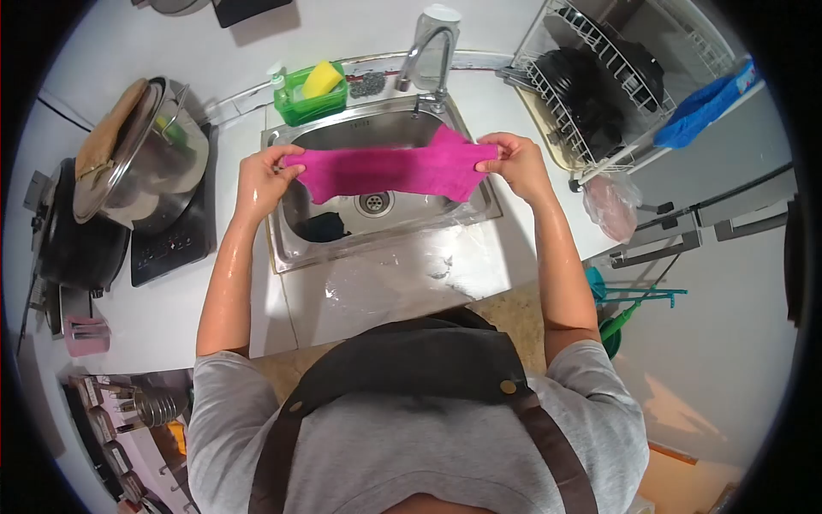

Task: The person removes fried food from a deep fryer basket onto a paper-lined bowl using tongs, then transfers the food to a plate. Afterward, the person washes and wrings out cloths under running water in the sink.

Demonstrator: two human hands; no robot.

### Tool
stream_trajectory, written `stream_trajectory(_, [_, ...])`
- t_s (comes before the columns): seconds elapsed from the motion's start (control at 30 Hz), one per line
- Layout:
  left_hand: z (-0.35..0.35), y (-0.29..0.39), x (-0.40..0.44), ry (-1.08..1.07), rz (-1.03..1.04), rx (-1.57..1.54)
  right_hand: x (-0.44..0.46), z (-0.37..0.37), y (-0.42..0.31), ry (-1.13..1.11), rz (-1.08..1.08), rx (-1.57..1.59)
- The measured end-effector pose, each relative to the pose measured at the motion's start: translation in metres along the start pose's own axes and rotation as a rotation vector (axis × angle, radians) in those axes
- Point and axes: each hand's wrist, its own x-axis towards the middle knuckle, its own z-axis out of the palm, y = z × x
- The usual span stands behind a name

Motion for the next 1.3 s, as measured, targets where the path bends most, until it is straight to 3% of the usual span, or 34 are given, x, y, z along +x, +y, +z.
stream_trajectory(0.03, [0.005,0.01,0.0,0.058,0.053,0.252,-0.004,-0.009,0.006,0.008,0.004,0.001])
stream_trajectory(0.1, [0.012,0.016,0.001,0.057,0.167,0.299,-0.012,-0.03,0.011,0.037,0.036,-0.243])
stream_trajectory(0.13, [0.02,0.022,-0.001,0.077,0.318,0.096,-0.023,-0.04,0.01,0.081,-0.162,-0.228])
stream_trajectory(0.17, [0.027,0.026,0.0,0.098,0.465,-0.112,-0.026,-0.049,0.017,0.094,-0.16,-0.234])
stream_trajectory(0.23, [0.049,0.021,0.006,0.063,0.564,-0.151,-0.033,-0.059,0.029,0.057,-0.413,0.401])
stream_trajectory(0.27, [0.068,0.021,0.004,0.073,0.269,-0.34,-0.042,-0.061,0.028,0.002,-0.189,0.681])
stream_trajectory(0.3, [0.084,0.028,0.0,0.082,-0.035,-0.519,-0.04,-0.061,0.041,0.003,-0.184,0.681])
stream_trajectory(0.33, [0.101,0.042,-0.001,0.016,-0.103,-0.491,-0.034,-0.058,0.06,0.078,-0.092,0.664])
stream_trajectory(0.4, [0.145,0.008,0.017,0.069,0.047,-0.432,-0.031,-0.054,0.084,0.215,0.051,0.485])
stream_trajectory(0.47, [0.176,0.02,0.026,0.112,0.125,-0.459,-0.03,-0.047,0.099,0.289,-0.001,0.329])
stream_trajectory(0.53, [0.195,0.075,0.02,-0.045,-0.036,-0.339,-0.028,-0.041,0.101,0.352,-0.043,0.173])
stream_trajectory(0.6, [0.22,0.123,0.014,-0.305,-0.141,-0.63,-0.031,-0.033,0.088,0.175,-0.111,0.267])
stream_trajectory(0.67, [0.238,0.146,0.01,-0.526,-0.077,-0.756,-0.044,-0.035,0.049,0.131,-0.09,0.32])
stream_trajectory(0.77, [0.231,0.143,0.018,-0.552,0.079,-0.768,-0.039,-0.049,0.053,0.087,-0.147,0.429])
stream_trajectory(0.87, [0.206,0.117,0.02,-0.148,-0.02,-0.837,-0.044,-0.066,0.043,0.241,-0.138,0.838])
stream_trajectory(0.9, [0.191,0.1,0.02,-0.089,-0.1,-0.801,-0.048,-0.07,0.05,0.229,-0.131,0.833])
stream_trajectory(0.97, [0.165,0.068,0.011,0.026,-0.183,-0.714,-0.058,-0.08,0.071,0.515,-0.192,0.993])
stream_trajectory(1.03, [0.136,0.039,-0.001,0.125,-0.313,-0.566,-0.081,-0.094,0.104,0.598,0.046,0.892])
stream_trajectory(1.1, [0.109,0.006,-0.008,0.166,-0.446,-0.361,-0.111,-0.1,0.145,0.837,0.378,0.412])
stream_trajectory(1.13, [0.095,-0.023,-0.008,0.125,-0.47,-0.256,-0.119,-0.102,0.155,0.827,0.379,0.405])
stream_trajectory(1.2, [0.085,-0.074,-0.003,0.095,-0.504,-0.147,-0.124,-0.098,0.164,0.968,-0.05,-0.5])
stream_trajectory(1.27, [0.075,-0.114,0.002,-0.048,-0.214,0.42,-0.095,-0.077,0.115,0.855,-0.113,-0.314])
stream_trajectory(1.3, [0.075,-0.118,0.007,-0.144,-0.266,0.543,-0.073,-0.065,0.094,0.754,-0.17,-0.136])
